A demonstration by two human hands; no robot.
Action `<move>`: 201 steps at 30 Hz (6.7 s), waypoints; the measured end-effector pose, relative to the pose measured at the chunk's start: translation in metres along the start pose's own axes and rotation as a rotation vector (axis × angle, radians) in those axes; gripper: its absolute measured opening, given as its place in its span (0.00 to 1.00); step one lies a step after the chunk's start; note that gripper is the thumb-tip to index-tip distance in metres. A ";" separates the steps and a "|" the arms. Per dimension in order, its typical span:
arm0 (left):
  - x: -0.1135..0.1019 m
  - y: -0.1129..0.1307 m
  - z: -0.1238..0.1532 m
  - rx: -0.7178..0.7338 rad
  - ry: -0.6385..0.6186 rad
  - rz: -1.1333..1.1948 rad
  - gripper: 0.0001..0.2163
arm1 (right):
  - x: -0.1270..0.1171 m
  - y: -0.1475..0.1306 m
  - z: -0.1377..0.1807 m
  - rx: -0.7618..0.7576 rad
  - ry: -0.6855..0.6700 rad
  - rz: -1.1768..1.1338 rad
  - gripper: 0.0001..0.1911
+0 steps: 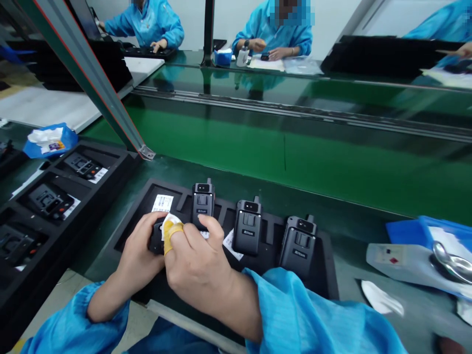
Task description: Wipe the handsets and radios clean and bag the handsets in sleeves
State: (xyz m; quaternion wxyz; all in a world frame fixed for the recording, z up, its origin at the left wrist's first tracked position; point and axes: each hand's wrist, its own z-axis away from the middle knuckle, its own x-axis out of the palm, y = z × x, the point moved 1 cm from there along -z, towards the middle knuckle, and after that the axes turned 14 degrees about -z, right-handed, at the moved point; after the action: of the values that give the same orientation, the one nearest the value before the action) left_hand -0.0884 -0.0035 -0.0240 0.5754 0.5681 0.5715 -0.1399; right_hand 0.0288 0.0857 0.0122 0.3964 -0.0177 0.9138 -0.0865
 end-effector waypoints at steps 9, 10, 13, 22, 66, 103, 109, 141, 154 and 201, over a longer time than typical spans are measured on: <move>0.000 -0.001 0.002 -0.010 0.038 -0.016 0.17 | 0.005 0.005 -0.004 -0.075 -0.020 -0.102 0.15; 0.000 -0.001 0.002 -0.011 0.041 -0.018 0.17 | 0.005 0.005 -0.005 -0.084 -0.019 -0.103 0.15; 0.001 0.001 0.002 0.005 0.050 -0.023 0.16 | 0.004 0.002 -0.006 -0.068 -0.001 -0.064 0.17; 0.005 0.006 0.003 0.001 0.068 -0.102 0.19 | -0.004 -0.001 -0.002 0.017 0.007 0.049 0.20; 0.054 -0.002 -0.041 0.764 0.092 -0.529 0.11 | -0.025 0.000 0.136 0.388 -0.117 -0.206 0.13; 0.053 0.000 -0.040 0.719 -0.035 -0.542 0.13 | -0.026 0.003 0.139 0.411 -0.114 -0.280 0.12; 0.053 0.000 -0.040 0.722 -0.026 -0.539 0.13 | -0.028 0.003 0.139 0.421 -0.111 -0.291 0.11; 0.052 0.000 -0.038 0.706 -0.014 -0.499 0.11 | -0.028 0.003 0.142 0.442 -0.114 -0.319 0.10; 0.054 0.015 -0.068 0.567 -0.036 -0.437 0.09 | -0.027 0.003 0.144 0.446 -0.098 -0.299 0.09; 0.010 -0.077 -0.046 0.456 0.241 -0.613 0.05 | -0.018 -0.007 0.129 0.414 0.157 -0.464 0.11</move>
State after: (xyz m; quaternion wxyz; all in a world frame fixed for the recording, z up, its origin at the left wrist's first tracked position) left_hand -0.1703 0.0147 -0.0564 0.2954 0.4968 0.7321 -0.3606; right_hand 0.1344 0.0620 -0.0603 0.2895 -0.1377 0.8763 -0.3596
